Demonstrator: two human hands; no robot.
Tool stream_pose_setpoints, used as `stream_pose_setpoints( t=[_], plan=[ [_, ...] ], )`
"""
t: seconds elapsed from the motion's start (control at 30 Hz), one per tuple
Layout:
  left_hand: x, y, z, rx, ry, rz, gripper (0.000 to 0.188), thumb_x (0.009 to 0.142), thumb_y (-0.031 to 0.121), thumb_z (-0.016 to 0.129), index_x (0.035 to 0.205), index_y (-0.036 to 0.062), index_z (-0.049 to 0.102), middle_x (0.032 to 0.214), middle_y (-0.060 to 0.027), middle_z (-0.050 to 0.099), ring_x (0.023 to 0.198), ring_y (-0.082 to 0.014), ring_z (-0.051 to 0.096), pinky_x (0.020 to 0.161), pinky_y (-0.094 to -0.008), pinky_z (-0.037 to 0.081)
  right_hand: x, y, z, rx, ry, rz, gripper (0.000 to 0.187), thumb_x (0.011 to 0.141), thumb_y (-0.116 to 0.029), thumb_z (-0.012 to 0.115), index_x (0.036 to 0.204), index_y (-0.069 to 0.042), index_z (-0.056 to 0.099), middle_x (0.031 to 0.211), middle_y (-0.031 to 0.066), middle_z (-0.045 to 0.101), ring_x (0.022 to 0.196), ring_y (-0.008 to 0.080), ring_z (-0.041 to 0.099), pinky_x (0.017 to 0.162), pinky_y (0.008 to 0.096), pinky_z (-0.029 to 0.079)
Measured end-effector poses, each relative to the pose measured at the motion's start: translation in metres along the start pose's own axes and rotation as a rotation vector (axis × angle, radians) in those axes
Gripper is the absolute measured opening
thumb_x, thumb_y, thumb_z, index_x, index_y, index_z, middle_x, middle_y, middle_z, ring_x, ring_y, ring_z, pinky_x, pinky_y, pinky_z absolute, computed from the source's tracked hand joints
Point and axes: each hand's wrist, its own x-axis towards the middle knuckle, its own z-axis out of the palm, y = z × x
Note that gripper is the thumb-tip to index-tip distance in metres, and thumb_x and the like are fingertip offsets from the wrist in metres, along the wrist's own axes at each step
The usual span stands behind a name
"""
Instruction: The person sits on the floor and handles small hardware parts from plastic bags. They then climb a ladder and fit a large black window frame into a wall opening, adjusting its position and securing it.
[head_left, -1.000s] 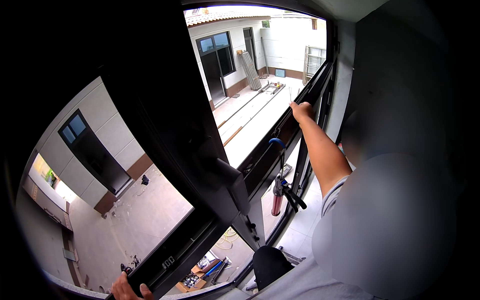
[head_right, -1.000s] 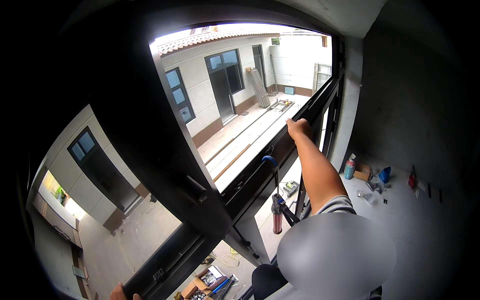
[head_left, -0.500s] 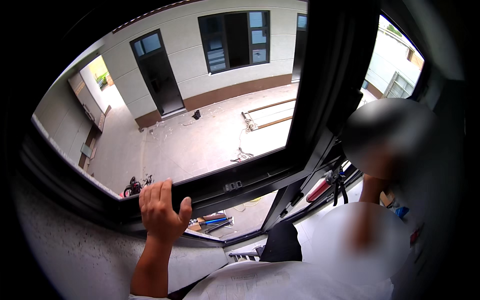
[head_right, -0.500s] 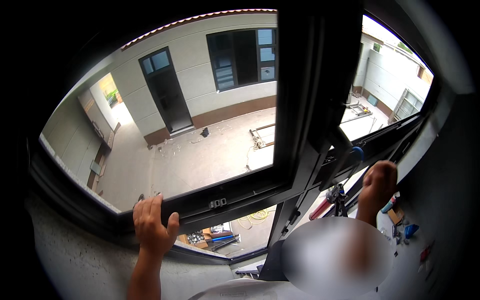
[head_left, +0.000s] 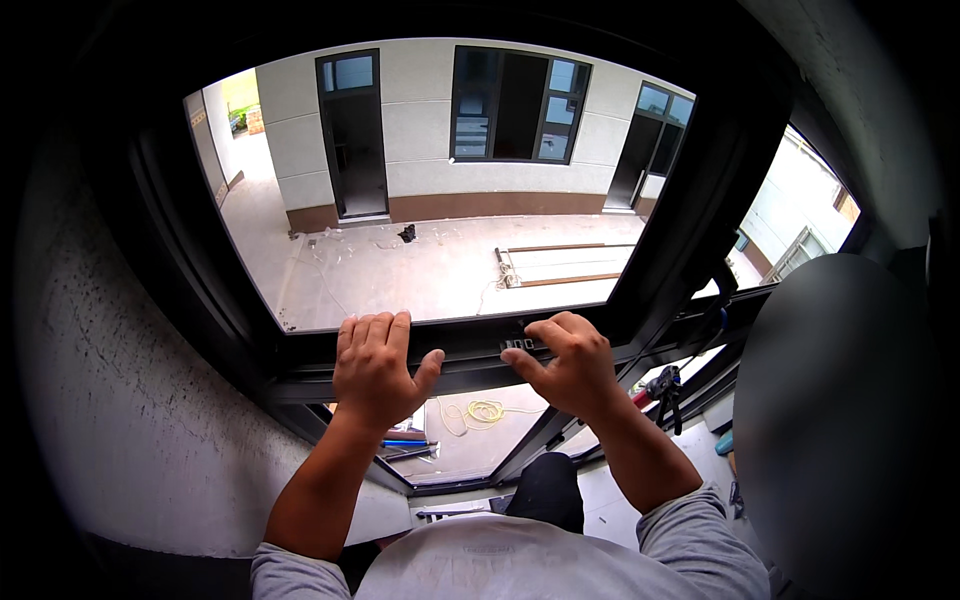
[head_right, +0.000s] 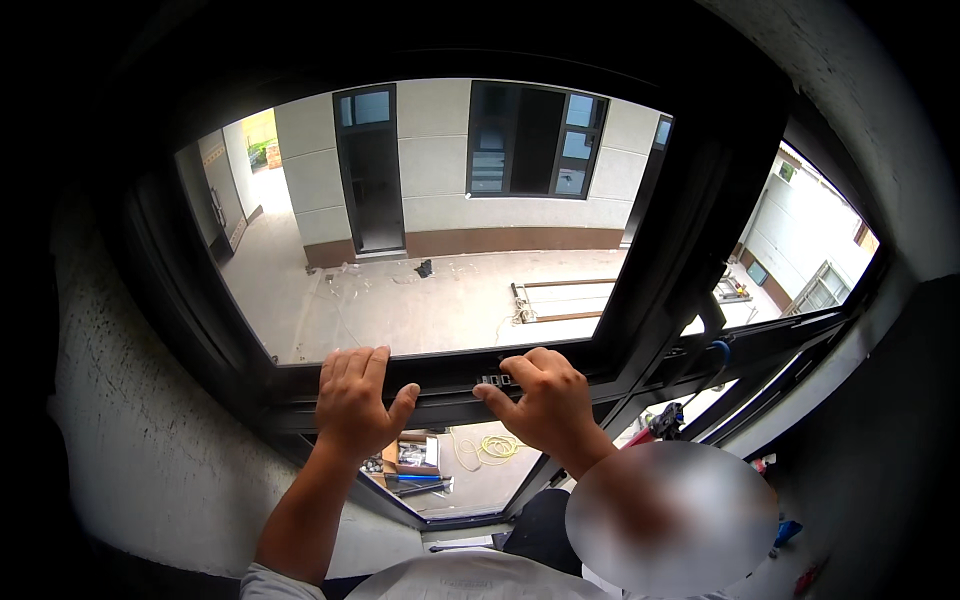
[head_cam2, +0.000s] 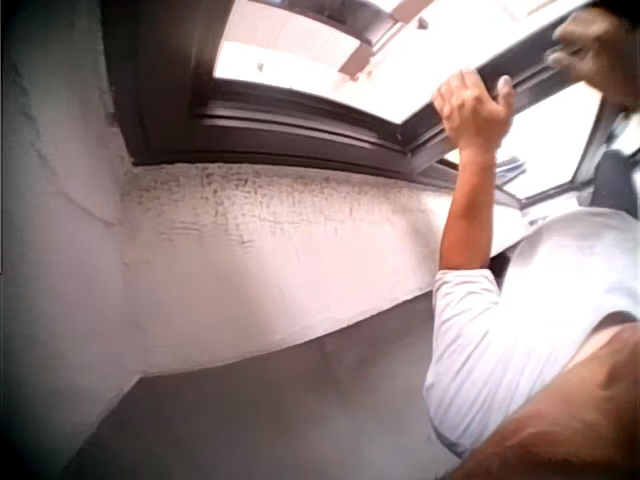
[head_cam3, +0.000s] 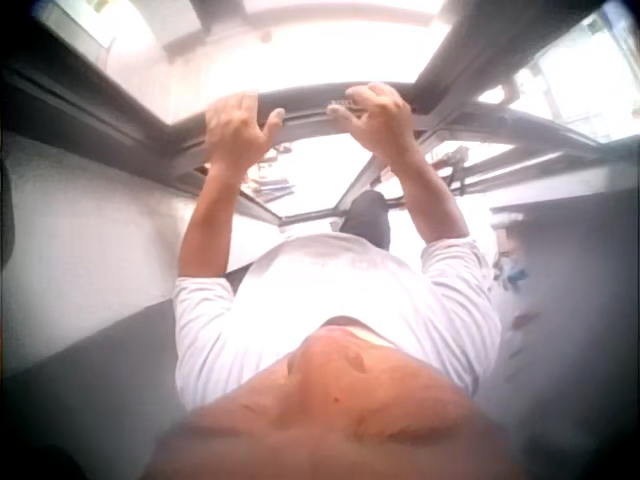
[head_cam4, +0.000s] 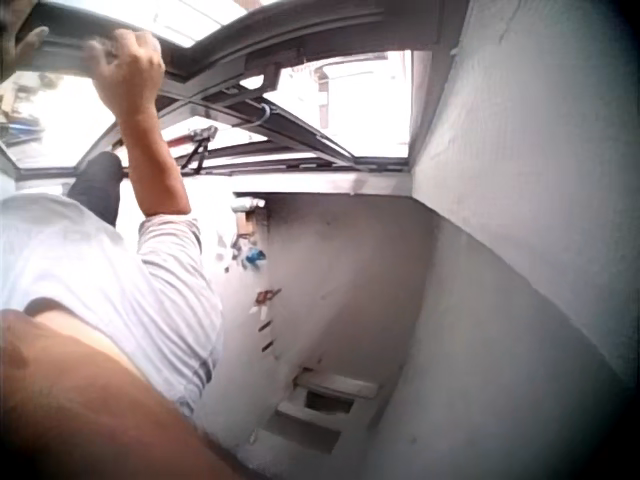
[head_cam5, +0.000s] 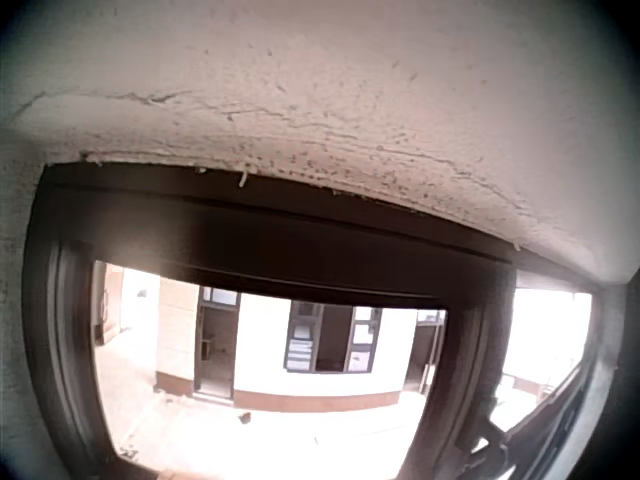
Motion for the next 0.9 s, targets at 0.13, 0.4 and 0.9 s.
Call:
stream_pose_setpoints(
  t=[0.13,0.4,0.9],
  plan=[
    [-0.003,-0.002,-0.001,-0.031,-0.004,-0.015,0.061,0.089,0.050,0.057,0.118,-0.0034,0.067,0.114,-0.0217,0.067,0.112,-0.0362,0.062,0.109,-0.0515,0.038,-0.001,-0.004,0.019,-0.082,-0.018,0.128,0.036,0.079,-0.038,0.079,0.083,-0.003,0.071,0.077,0.0118,0.067,0.075,0.0280,0.068,0.067,0.0394,0.054],
    [-0.001,0.001,0.002,-0.081,-0.022,-0.002,0.065,0.091,0.053,0.054,0.118,-0.0046,0.067,0.111,-0.0217,0.067,0.114,-0.0345,0.062,0.109,-0.0506,0.037,-0.008,0.015,0.034,0.226,0.272,0.240,0.011,0.078,-0.011,0.068,0.079,-0.002,0.062,0.068,0.0078,0.058,0.061,0.0195,0.058,0.059,0.0324,0.048],
    [-0.068,0.013,-0.009,-0.831,0.252,0.096,0.046,0.079,0.011,0.083,0.119,0.0008,0.064,0.109,-0.0143,0.066,0.097,-0.0284,0.068,0.081,-0.0372,0.057,-0.033,-0.077,0.077,1.558,-0.445,0.596,0.023,0.101,-0.022,0.059,0.106,0.000,0.059,0.086,0.0066,0.064,0.063,0.0059,0.052,0.052,0.0207,0.039]
  ],
)
